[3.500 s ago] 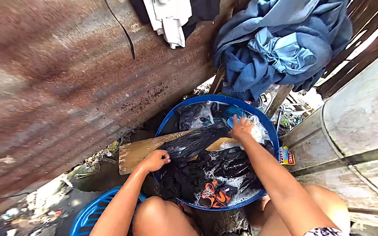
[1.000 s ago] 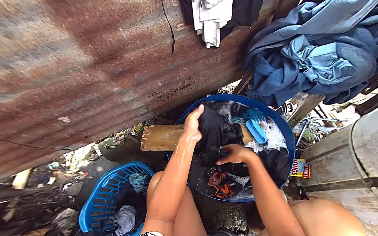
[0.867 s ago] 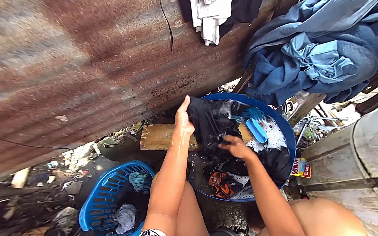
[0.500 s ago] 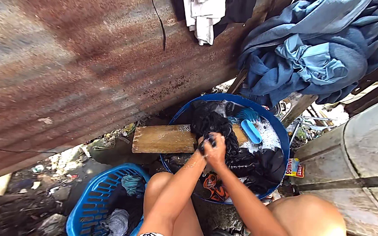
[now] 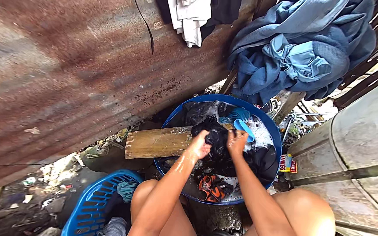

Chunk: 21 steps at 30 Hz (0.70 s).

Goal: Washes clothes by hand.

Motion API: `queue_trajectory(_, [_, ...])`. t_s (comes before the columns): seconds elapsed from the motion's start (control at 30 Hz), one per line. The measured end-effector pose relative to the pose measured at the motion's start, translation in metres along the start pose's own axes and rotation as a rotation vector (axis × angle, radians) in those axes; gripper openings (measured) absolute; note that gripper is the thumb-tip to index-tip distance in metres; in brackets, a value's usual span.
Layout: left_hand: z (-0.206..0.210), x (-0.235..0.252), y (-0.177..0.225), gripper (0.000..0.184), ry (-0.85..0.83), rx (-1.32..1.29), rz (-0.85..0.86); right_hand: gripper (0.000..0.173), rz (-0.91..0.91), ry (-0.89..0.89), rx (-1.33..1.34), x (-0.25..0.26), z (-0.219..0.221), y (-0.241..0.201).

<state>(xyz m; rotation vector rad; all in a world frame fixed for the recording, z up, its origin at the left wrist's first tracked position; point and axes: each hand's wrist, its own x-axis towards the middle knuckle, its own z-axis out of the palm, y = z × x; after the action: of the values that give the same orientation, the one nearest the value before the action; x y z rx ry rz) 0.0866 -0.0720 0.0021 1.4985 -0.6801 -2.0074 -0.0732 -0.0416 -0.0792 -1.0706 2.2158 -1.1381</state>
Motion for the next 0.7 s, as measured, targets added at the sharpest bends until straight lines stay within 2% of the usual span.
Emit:
queue_trajectory(0.03, [-0.006,0.0,0.012,0.028,0.008,-0.037,0.069,0.048,0.103,0.032,0.12,0.011,-0.009,0.013])
queue_trajectory(0.1, [-0.021,0.004,0.029,0.025,0.038,-0.03,0.252,0.049,0.325,0.025,0.575,0.015,-0.022,0.016])
queue_trajectory(0.13, [-0.027,0.005,0.031,0.034,0.015,0.068,0.324,0.048,0.399,0.0,0.762,0.013,-0.025,0.013])
queue_trajectory(0.2, [-0.025,0.005,0.018,0.05,-0.154,0.4,0.423,0.044,0.489,-0.063,0.966,0.009,-0.029,0.001])
queue_trajectory(0.23, [-0.019,0.008,0.005,0.062,-0.224,0.576,0.475,0.041,0.489,-0.115,1.0,0.006,-0.031,-0.009])
queue_trajectory(0.3, [0.0,0.01,-0.015,0.085,-0.259,0.882,0.612,0.04,0.403,-0.273,0.975,-0.004,-0.043,-0.036])
queue_trajectory(0.33, [0.005,0.008,-0.018,0.081,-0.218,0.955,0.692,0.04,0.34,-0.334,0.886,-0.01,-0.052,-0.051])
queue_trajectory(0.37, [0.006,0.005,-0.015,0.069,-0.166,0.973,0.745,0.038,0.273,-0.382,0.77,-0.014,-0.062,-0.062])
queue_trajectory(0.4, [0.003,0.0,-0.007,0.058,-0.136,0.967,0.763,0.035,0.217,-0.378,0.677,-0.015,-0.07,-0.069])
queue_trajectory(0.5, [-0.017,-0.01,0.021,0.037,-0.176,0.866,0.783,0.024,0.047,-0.159,0.507,-0.002,-0.073,-0.066])
queue_trajectory(0.57, [-0.025,-0.006,0.023,0.023,-0.205,0.763,0.788,0.022,0.011,-0.012,0.616,0.0,-0.061,-0.059])
queue_trajectory(0.63, [-0.024,0.0,0.011,0.04,-0.132,0.605,0.653,0.029,0.022,0.009,0.752,-0.016,-0.04,-0.065])
queue_trajectory(0.7, [-0.011,0.013,-0.002,0.058,0.01,0.318,0.458,0.037,-0.173,-0.092,0.618,-0.049,-0.007,-0.071])
